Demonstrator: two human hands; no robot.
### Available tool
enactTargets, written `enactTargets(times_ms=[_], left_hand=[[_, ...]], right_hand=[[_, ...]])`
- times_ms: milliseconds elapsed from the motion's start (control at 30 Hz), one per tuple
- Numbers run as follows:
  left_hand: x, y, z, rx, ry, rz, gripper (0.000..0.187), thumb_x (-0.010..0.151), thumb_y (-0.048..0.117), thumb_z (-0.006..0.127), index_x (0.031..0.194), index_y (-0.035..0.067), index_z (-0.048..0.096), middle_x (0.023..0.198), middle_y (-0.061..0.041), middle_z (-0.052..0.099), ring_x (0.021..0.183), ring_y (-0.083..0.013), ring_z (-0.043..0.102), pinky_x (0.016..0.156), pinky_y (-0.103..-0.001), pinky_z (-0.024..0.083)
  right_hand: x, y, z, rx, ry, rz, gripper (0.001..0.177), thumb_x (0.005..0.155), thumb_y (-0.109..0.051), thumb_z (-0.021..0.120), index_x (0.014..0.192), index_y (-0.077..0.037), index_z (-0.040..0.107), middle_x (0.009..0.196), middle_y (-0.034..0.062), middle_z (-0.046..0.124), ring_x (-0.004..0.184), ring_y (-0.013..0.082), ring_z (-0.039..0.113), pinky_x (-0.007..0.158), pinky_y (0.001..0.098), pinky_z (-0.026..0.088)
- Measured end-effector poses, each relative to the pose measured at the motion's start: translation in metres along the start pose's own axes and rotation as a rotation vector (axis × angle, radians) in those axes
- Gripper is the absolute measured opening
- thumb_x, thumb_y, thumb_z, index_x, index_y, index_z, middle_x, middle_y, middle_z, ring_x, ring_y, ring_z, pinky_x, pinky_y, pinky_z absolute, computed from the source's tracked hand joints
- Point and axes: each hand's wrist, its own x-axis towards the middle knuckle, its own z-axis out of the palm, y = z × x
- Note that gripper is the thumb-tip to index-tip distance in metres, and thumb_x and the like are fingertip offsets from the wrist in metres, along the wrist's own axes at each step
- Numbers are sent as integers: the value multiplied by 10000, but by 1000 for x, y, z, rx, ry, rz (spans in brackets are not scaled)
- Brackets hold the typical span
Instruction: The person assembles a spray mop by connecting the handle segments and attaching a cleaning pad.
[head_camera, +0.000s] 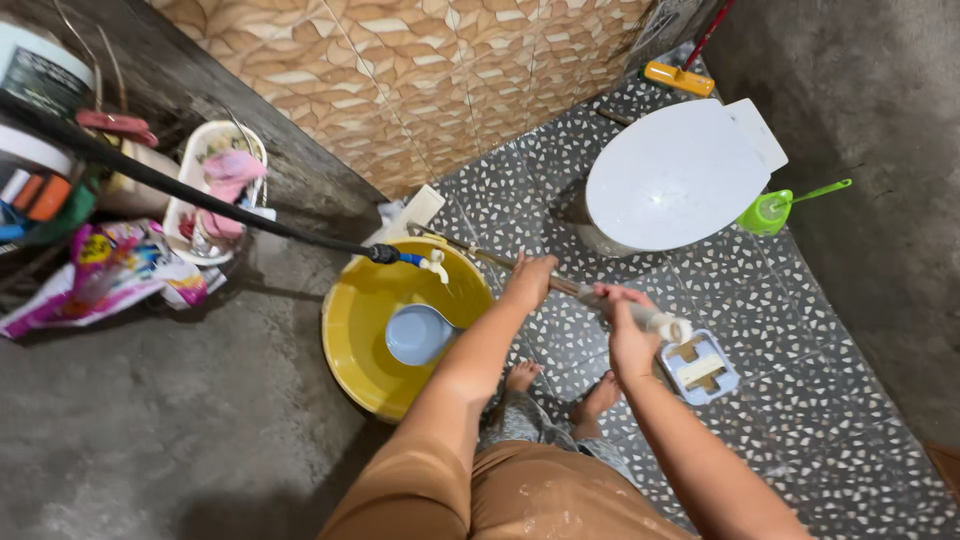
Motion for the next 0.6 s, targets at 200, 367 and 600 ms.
enactTargets(times_ms=[200, 367, 600], left_hand=[[1, 53, -54, -219, 114, -265, 209, 959, 137, 640, 1161, 146, 693, 985, -233, 679, 977, -434, 636, 861, -490, 502], [-1, 102, -93, -414, 113, -75, 233, 963, 125, 594, 1182, 146, 668, 962, -187, 707, 942, -394, 675, 835, -457, 519], [-20, 97, -81, -469, 168, -45, 143, 1003, 119, 589, 1127, 95, 655, 900, -203, 680, 875, -404, 660, 786, -483, 504]], right_hand=[[2, -46, 31, 102, 88, 114, 120, 1002, -149, 651, 1017, -33, 624, 1010, 122, 734, 1011, 240, 719, 906, 413, 578], [-17, -122, 24, -122, -107, -169, 151, 1065, -116, 631, 978, 6, 651, 1042, 170, 742, 1037, 276, 729, 1026, 421, 580], [-24, -103, 22, -277, -121, -251, 93, 1052, -47, 607, 965, -18, 618, 1038, 183, 737, 1024, 287, 737, 1007, 428, 585]])
